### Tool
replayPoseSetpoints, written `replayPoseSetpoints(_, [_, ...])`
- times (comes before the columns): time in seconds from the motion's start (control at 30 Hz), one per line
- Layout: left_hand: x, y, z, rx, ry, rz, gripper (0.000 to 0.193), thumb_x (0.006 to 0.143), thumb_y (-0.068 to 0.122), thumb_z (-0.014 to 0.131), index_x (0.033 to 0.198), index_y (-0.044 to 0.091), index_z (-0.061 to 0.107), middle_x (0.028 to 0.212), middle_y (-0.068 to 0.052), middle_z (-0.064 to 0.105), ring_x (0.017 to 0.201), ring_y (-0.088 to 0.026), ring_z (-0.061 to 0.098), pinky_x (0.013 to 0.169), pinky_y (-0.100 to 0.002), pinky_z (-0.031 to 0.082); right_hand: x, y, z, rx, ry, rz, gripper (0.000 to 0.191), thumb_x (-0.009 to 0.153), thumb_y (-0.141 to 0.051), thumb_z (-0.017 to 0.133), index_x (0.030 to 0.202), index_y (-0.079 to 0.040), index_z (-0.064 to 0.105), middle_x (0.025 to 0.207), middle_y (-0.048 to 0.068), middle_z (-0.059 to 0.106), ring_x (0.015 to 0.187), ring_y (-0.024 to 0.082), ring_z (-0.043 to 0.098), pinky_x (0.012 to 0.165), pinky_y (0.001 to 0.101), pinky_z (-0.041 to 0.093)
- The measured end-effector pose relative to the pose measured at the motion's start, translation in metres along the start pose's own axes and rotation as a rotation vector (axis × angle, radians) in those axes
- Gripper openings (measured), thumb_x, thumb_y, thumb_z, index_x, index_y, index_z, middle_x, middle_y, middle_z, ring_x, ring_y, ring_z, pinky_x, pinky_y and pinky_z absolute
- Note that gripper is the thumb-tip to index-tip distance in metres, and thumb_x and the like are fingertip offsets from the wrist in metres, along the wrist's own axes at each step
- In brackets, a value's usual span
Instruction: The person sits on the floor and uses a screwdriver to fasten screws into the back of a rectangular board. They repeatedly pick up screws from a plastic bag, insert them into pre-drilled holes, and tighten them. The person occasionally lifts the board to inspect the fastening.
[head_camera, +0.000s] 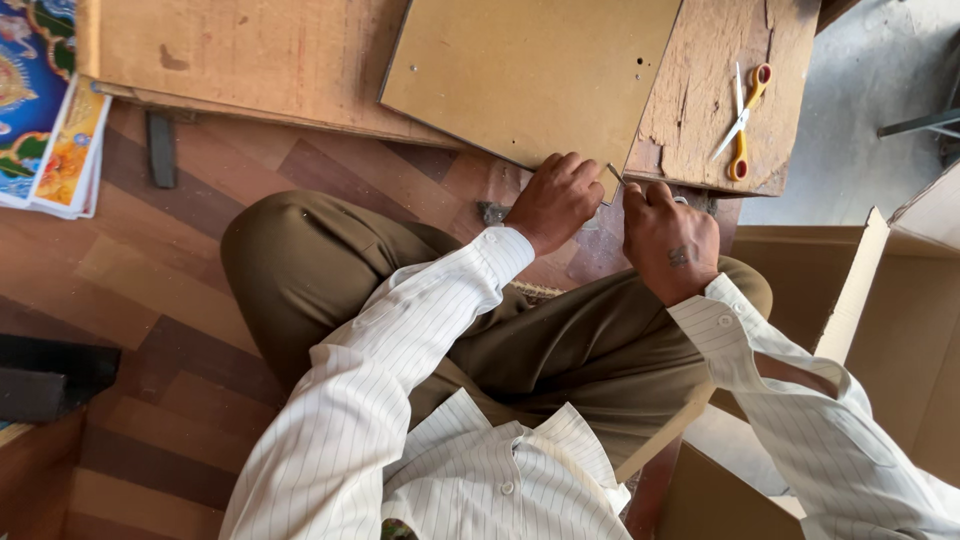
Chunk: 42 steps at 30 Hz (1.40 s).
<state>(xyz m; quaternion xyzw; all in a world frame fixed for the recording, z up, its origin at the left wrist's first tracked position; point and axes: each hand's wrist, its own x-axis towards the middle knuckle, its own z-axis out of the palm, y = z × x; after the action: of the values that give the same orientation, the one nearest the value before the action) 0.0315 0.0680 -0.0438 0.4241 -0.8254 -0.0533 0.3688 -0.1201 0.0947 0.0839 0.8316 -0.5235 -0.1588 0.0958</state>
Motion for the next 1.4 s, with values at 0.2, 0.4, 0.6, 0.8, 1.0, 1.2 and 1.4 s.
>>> replayPoseSetpoints(0.2, [0.012,-0.010,0.006,-0.067,-0.044,-0.035,0.007,0.084,0.007,0.066,0.077,0.008,0.065,0.099,-0.008,0.063,0.096,-0.025,0.060,0.090,-0.039,0.050,0.019,0.009,0.023,0.205,0.234,0.097,0.007,0.095,-0.017,0.072,0.092,-0.012,0.071,0.086,0.010,0.070,0.067,0.030,0.067,0.058,0.0425,0.054])
replayPoseSetpoints(0.4, [0.015,-0.012,0.002,-0.138,-0.027,-0.080,0.009,0.084,0.008,0.066,0.076,0.008,0.064,0.098,-0.009,0.062,0.096,-0.026,0.059,0.089,-0.040,0.050,0.044,0.039,0.019,1.408,-0.277,0.939,0.024,0.097,-0.024,0.070,0.107,-0.004,0.077,0.068,0.002,0.059,0.048,0.010,0.042,0.045,0.0321,0.033])
replayPoseSetpoints(0.6, [0.012,-0.013,-0.007,-0.153,-0.039,-0.099,0.005,0.083,0.007,0.066,0.079,0.008,0.064,0.098,-0.008,0.060,0.097,-0.026,0.059,0.089,-0.040,0.049,0.058,0.030,0.000,0.795,-0.227,0.473,0.021,0.100,-0.019,0.062,0.106,-0.005,0.076,0.072,0.009,0.068,0.054,0.017,0.059,0.053,0.0360,0.049])
replayPoseSetpoints(0.8, [0.012,-0.019,-0.004,-0.221,-0.014,-0.125,0.003,0.081,0.004,0.065,0.079,0.007,0.065,0.102,-0.008,0.061,0.099,-0.026,0.059,0.091,-0.040,0.049,0.060,0.022,0.000,-0.077,-0.183,-0.143,0.014,0.088,-0.016,0.064,0.094,-0.008,0.074,0.085,0.012,0.072,0.073,0.028,0.071,0.065,0.0400,0.058])
replayPoseSetpoints(1.0, [0.014,-0.021,0.000,-0.293,-0.035,-0.173,0.005,0.084,0.004,0.065,0.079,0.005,0.066,0.098,-0.010,0.061,0.097,-0.027,0.060,0.091,-0.042,0.049,0.093,0.059,0.004,1.161,-0.592,0.772,0.020,0.100,-0.016,0.069,0.103,0.003,0.074,0.070,0.009,0.057,0.049,0.014,0.038,0.042,0.0311,0.030])
replayPoseSetpoints(1.2, [0.026,-0.021,0.009,-0.356,0.031,-0.265,0.009,0.080,-0.002,0.062,0.087,0.002,0.067,0.097,-0.011,0.063,0.084,-0.025,0.066,0.077,-0.039,0.054,0.092,0.065,0.015,1.445,-0.666,1.068,0.022,0.099,-0.022,0.066,0.106,-0.003,0.072,0.066,0.004,0.057,0.045,0.007,0.033,0.039,0.0235,0.024])
replayPoseSetpoints(1.4, [0.042,-0.016,0.016,-0.297,-0.035,-0.252,0.007,0.083,0.003,0.067,0.077,0.005,0.066,0.095,-0.013,0.067,0.079,-0.026,0.070,0.066,-0.041,0.057,0.076,0.047,-0.001,1.226,-0.448,0.789,0.019,0.096,-0.017,0.069,0.108,-0.003,0.074,0.073,0.009,0.068,0.050,0.013,0.050,0.043,0.0283,0.038])
